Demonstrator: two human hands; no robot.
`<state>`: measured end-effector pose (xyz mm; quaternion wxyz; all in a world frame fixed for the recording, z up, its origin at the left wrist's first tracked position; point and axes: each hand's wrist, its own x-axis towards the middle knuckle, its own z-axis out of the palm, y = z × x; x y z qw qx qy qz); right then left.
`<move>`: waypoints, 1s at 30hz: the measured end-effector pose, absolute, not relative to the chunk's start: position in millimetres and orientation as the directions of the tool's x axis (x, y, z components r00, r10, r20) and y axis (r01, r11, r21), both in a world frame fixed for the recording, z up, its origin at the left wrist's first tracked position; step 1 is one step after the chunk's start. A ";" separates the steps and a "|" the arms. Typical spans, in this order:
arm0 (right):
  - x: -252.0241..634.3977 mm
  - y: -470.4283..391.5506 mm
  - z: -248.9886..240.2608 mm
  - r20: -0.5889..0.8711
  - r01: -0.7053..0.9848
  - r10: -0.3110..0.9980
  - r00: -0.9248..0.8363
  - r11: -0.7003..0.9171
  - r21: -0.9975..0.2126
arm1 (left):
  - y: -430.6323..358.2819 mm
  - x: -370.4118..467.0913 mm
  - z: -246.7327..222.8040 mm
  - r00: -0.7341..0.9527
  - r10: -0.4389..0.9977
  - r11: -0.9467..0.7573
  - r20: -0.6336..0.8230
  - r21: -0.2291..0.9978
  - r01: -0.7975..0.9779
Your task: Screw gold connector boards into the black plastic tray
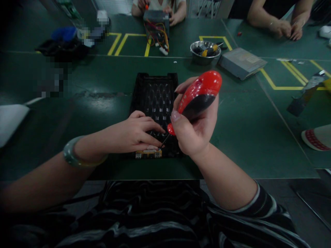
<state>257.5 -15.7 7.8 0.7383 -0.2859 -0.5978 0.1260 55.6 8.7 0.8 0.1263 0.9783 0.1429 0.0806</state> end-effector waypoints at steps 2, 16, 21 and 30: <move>257.4 -16.5 7.7 0.810 0.168 0.533 0.245 0.799 -0.577 | 9.0 55.4 0.2 0.949 0.293 -0.930 0.119 0.266 0.254; 262.3 -17.8 1.5 0.757 0.186 0.632 0.166 0.734 -0.653 | 6.6 55.3 0.4 0.943 0.294 -0.931 0.155 0.272 0.245; 259.5 -15.1 4.3 0.824 0.047 0.544 0.159 0.829 -0.557 | 7.0 54.7 -0.9 0.942 0.293 -0.928 0.163 0.287 0.239; 261.0 -14.7 8.1 0.880 0.025 0.462 0.108 0.884 -0.467 | 6.7 56.3 -0.5 0.942 0.299 -0.924 0.155 0.293 0.245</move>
